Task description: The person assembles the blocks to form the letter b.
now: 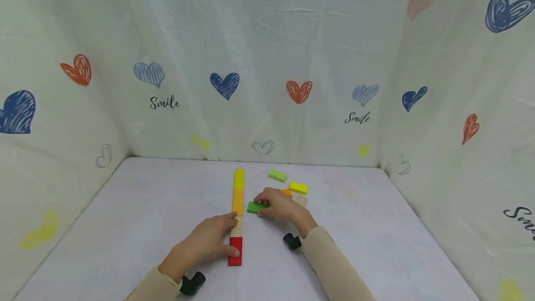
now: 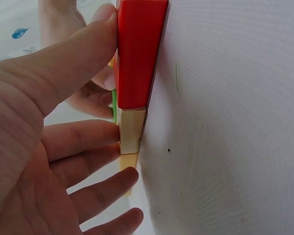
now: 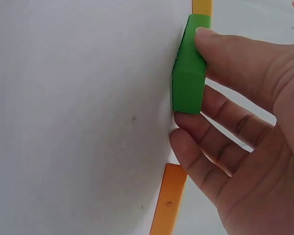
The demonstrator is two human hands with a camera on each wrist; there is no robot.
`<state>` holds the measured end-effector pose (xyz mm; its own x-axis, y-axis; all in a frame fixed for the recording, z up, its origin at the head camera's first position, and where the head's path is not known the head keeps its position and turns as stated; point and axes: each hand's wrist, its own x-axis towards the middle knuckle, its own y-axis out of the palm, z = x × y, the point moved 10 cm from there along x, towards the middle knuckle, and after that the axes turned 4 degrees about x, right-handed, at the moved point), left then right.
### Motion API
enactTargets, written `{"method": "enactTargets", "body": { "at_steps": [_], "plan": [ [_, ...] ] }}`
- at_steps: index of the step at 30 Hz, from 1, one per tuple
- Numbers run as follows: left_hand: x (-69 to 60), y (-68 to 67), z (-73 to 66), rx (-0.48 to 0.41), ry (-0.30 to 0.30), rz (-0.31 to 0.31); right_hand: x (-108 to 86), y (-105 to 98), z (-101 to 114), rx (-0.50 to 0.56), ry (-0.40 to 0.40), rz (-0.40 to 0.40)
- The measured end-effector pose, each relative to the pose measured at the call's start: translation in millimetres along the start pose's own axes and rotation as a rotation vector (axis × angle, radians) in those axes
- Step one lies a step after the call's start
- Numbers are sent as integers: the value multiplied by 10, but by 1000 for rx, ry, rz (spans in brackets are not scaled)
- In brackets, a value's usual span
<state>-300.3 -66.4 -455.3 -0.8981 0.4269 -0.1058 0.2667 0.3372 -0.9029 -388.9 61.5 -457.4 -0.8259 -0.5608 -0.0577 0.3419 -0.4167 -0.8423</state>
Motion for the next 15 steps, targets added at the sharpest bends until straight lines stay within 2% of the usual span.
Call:
{"method": "enactTargets", "body": {
  "at_steps": [9, 15],
  "plan": [
    [1, -13, -19, 4, 11, -5, 18, 23, 48, 2, 4, 18],
    [-8, -14, -4, 5, -6, -3, 45, 39, 93, -1, -9, 27]
  ]
}}
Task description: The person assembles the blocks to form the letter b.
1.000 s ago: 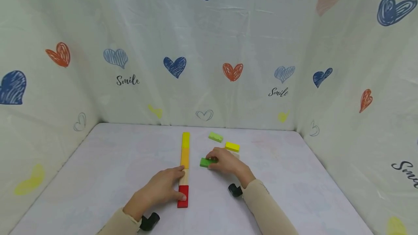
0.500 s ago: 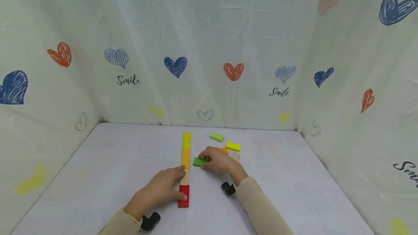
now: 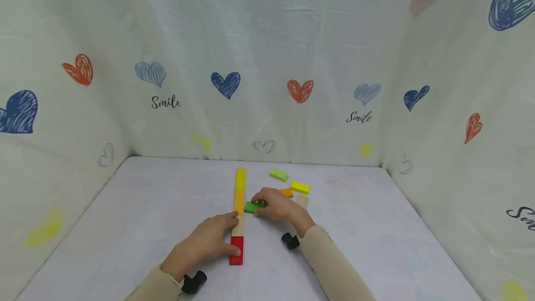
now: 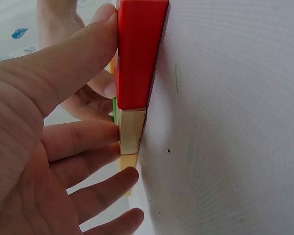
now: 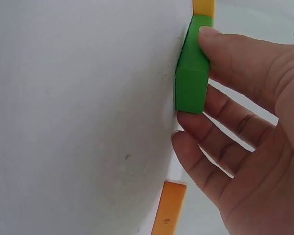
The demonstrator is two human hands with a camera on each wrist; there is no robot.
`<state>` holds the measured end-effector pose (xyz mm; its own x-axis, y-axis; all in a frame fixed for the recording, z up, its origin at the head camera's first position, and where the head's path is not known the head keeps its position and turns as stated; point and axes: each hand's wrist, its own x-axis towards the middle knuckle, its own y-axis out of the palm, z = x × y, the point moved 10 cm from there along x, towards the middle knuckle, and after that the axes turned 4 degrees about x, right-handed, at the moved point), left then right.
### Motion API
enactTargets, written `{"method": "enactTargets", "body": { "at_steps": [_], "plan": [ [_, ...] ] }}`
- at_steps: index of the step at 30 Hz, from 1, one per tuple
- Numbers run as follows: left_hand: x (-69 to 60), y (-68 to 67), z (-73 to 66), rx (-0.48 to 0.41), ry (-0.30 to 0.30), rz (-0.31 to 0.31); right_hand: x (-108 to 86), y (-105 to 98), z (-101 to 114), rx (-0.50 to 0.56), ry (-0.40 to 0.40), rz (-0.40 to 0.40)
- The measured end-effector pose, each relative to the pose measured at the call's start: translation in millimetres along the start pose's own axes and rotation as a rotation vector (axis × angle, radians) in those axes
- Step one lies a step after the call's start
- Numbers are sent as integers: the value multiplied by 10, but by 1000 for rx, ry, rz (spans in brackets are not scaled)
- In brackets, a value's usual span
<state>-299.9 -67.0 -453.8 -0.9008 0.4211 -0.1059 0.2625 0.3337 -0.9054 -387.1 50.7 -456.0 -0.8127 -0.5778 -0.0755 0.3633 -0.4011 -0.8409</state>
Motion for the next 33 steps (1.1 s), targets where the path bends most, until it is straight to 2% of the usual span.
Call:
{"method": "enactTargets", "body": {
  "at_steps": [14, 33],
  "plan": [
    [-24, -29, -16, 5, 13, -15, 14, 16, 13, 5, 20, 10],
    [-9, 0, -6, -3, -6, 6, 4, 24, 28, 9, 17, 19]
  ]
}}
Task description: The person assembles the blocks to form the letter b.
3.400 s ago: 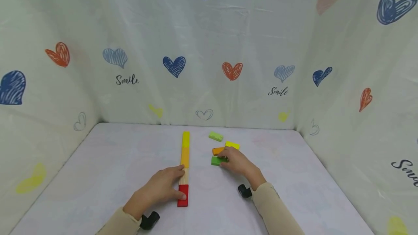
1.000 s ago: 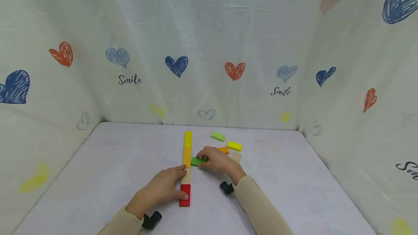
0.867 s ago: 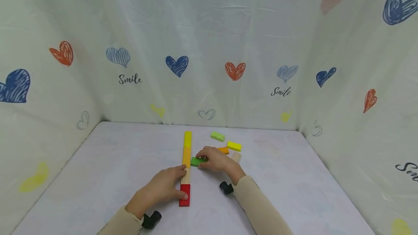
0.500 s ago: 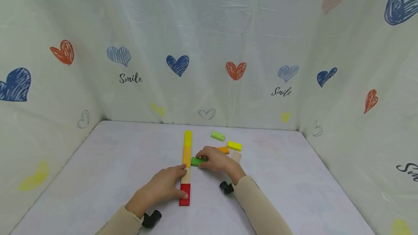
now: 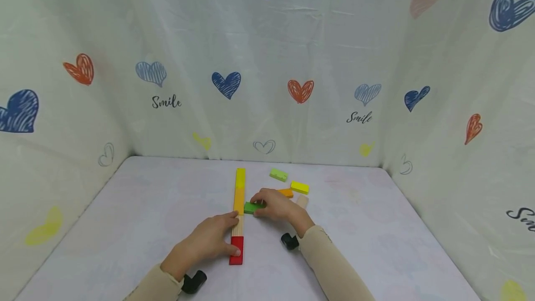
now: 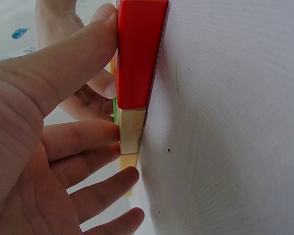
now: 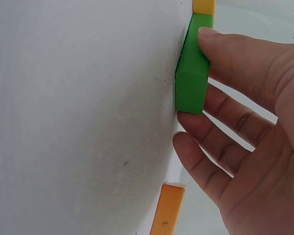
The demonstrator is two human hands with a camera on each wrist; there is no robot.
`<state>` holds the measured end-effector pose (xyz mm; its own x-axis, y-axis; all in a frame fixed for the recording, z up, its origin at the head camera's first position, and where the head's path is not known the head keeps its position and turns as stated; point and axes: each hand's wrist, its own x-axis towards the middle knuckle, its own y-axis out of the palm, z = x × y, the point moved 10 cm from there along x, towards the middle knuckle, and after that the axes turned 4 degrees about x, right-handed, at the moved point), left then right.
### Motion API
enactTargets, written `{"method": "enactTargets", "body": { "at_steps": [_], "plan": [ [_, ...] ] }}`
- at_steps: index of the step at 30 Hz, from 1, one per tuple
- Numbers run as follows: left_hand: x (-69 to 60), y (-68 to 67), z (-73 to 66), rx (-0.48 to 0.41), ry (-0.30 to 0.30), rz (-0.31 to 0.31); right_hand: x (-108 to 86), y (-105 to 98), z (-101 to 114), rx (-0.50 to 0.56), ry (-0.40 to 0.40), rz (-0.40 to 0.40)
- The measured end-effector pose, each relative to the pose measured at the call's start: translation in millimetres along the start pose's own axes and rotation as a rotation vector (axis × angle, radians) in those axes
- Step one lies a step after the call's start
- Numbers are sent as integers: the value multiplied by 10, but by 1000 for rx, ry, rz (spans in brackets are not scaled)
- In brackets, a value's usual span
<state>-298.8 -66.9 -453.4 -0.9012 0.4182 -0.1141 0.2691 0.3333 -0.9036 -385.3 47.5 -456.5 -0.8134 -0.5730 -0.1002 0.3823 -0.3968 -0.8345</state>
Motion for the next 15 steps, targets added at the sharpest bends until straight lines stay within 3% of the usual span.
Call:
{"method": "enactTargets", "body": {
  "at_steps": [15],
  "plan": [
    [14, 9, 13, -5, -8, 8, -5, 10, 16, -12, -3, -4]
  ]
}}
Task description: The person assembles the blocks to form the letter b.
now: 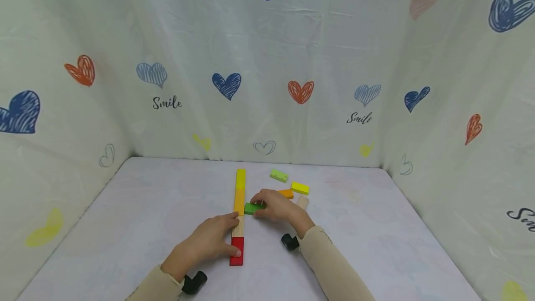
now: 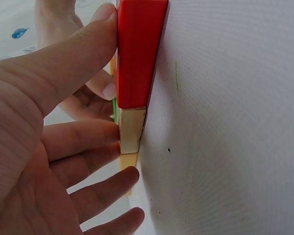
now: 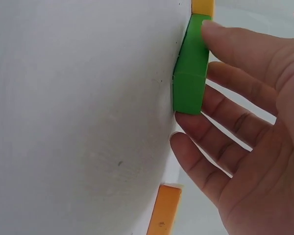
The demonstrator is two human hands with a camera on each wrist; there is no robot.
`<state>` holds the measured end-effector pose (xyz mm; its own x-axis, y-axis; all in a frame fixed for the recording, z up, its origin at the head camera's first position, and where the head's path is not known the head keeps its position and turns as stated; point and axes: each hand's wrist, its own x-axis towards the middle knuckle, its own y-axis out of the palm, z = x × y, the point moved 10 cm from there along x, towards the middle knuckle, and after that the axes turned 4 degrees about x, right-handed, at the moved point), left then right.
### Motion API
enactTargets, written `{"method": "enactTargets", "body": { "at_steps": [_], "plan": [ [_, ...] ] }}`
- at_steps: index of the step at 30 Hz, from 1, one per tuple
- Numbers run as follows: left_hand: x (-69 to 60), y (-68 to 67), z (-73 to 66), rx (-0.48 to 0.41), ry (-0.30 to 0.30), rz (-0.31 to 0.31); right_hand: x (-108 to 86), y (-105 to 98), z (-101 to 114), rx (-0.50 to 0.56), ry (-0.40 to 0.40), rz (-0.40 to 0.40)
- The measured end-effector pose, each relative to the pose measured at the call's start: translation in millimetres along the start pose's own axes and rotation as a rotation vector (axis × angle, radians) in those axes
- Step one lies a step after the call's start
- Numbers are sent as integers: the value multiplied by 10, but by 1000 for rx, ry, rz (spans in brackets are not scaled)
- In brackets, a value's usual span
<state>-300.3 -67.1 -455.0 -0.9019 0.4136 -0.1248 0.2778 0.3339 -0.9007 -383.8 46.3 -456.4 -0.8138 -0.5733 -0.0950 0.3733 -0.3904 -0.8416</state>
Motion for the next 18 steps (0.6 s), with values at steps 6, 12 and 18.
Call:
{"method": "enactTargets", "body": {
  "at_steps": [6, 12, 18],
  "plan": [
    [-2, -1, -14, -10, 36, -12, -54, -93, -44, 19, 12, -15],
    [-3, 4, -11, -17, 29, -13, -123, -293, -171, -9, 27, -75],
    [4, -1, 1, -9, 9, -6, -174, -451, -286, -34, 8, -121]
  ]
}}
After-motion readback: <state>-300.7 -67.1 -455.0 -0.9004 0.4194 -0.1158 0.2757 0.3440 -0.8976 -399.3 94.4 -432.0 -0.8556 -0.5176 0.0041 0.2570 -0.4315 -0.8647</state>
